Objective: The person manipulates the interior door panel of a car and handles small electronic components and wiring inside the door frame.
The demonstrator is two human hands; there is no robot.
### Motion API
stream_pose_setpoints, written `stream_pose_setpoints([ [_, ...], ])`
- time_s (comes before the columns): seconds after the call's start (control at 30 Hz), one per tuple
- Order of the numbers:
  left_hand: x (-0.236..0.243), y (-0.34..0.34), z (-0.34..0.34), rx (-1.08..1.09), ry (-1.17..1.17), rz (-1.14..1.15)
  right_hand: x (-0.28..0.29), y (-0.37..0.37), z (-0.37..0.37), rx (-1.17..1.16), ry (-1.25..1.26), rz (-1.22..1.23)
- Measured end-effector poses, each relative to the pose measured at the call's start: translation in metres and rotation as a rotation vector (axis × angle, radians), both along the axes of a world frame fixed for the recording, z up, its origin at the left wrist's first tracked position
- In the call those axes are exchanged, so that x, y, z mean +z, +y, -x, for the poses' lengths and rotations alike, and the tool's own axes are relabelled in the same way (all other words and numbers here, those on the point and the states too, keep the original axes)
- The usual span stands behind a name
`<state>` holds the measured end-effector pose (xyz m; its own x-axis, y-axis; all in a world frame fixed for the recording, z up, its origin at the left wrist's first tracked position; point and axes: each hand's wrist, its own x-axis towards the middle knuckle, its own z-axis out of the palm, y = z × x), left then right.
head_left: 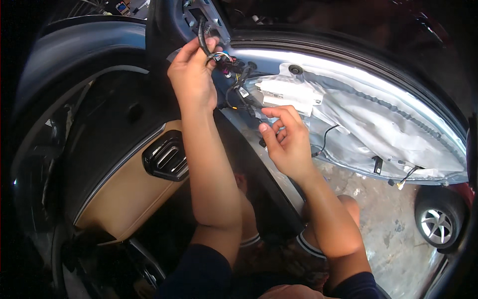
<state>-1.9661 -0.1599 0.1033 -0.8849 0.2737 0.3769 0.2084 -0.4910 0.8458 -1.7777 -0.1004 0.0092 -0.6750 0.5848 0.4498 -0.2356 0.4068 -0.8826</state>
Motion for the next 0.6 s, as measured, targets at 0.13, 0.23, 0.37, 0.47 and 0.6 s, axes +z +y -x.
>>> stream_pose_setpoints([
  [0.13,0.011,-0.012,0.004,-0.094,-0.059,0.114,0.001,-0.001,-0.001,0.016,-0.018,-0.014],
  [0.23,0.020,-0.020,0.010,-0.116,-0.030,0.285,0.001,-0.002,0.000,0.022,-0.017,-0.029],
  [0.37,0.028,-0.027,0.008,-0.138,0.055,0.458,0.002,0.001,0.000,0.028,-0.047,-0.035],
  [0.47,0.032,-0.035,0.007,-0.181,0.073,0.452,0.003,0.000,0.003,0.031,-0.051,-0.043],
  [0.6,0.025,-0.046,-0.001,-0.133,0.049,0.445,0.002,0.001,0.005,0.043,-0.048,-0.041],
])
